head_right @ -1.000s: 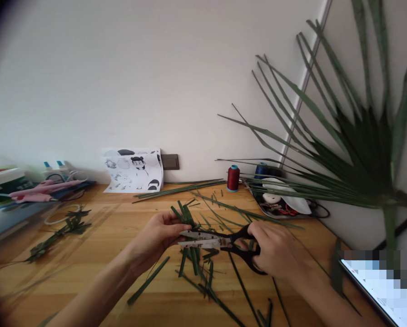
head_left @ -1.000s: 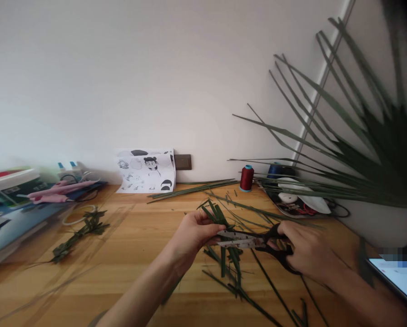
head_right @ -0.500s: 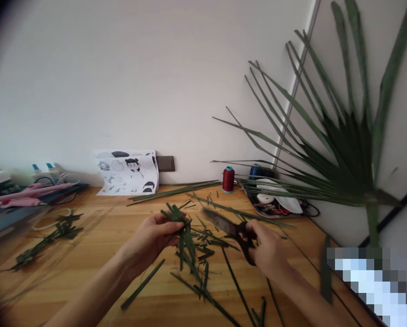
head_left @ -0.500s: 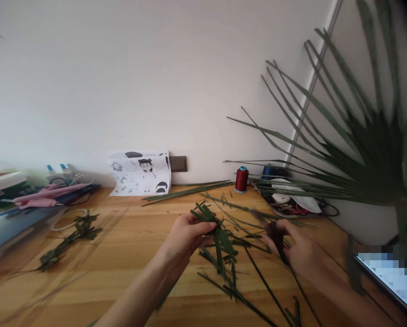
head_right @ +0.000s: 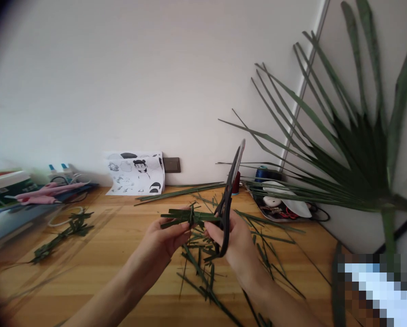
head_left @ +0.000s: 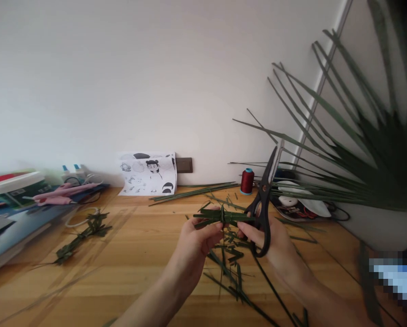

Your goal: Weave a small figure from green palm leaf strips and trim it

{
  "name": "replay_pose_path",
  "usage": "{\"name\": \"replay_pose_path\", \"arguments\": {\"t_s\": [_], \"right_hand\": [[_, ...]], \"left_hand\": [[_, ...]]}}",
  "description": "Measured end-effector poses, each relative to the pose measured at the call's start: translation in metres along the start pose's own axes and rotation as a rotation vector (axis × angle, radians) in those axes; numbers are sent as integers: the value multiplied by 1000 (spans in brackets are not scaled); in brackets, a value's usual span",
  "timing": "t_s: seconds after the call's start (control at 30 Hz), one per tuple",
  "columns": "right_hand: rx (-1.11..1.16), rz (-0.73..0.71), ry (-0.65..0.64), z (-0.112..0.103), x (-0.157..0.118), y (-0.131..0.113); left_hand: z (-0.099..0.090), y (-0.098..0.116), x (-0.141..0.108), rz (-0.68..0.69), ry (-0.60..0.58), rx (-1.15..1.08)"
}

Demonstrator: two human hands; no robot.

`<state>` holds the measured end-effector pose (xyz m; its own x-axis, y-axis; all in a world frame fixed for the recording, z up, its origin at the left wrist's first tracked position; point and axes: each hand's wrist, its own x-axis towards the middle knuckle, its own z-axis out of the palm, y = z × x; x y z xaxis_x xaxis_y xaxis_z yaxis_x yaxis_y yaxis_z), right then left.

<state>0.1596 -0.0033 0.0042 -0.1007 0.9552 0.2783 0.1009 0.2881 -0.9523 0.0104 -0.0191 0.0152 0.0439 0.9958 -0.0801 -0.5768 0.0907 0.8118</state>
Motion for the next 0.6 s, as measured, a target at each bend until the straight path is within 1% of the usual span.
{"name": "replay_pose_path", "arguments": {"t_s": [0.07, 0.17, 0.2, 0.27, 0.3, 0.37, 0.47, 0.53, 0.6], "right_hand": [[-7, 4, 8, -3, 3, -3], [-32, 39, -18, -10, 6, -5], [-44, 57, -33, -12, 6, -5], [-64, 91, -75, -15, 7, -5], [-70, 103, -102, -16, 8, -6], [-75, 112, -165, -17, 9, -7], [-75, 106, -265, -18, 11, -10], [-88, 100, -309, -18, 10, -12], [-110, 87, -319, -17, 10, -12]], "left_hand": [[-1, 2, -1, -27, 22, 44], [-4, 9, 0, 17, 57, 43], [-5, 12, 1, 18, 59, 45], [-6, 19, 2, 40, 24, 101], [-6, 22, 3, 48, -5, 162], [-4, 27, 2, 51, -48, 354], [-2, 25, 2, 2, -120, 612], [-2, 21, 3, -21, -145, 689], [-4, 16, 5, -30, -158, 738]]}}
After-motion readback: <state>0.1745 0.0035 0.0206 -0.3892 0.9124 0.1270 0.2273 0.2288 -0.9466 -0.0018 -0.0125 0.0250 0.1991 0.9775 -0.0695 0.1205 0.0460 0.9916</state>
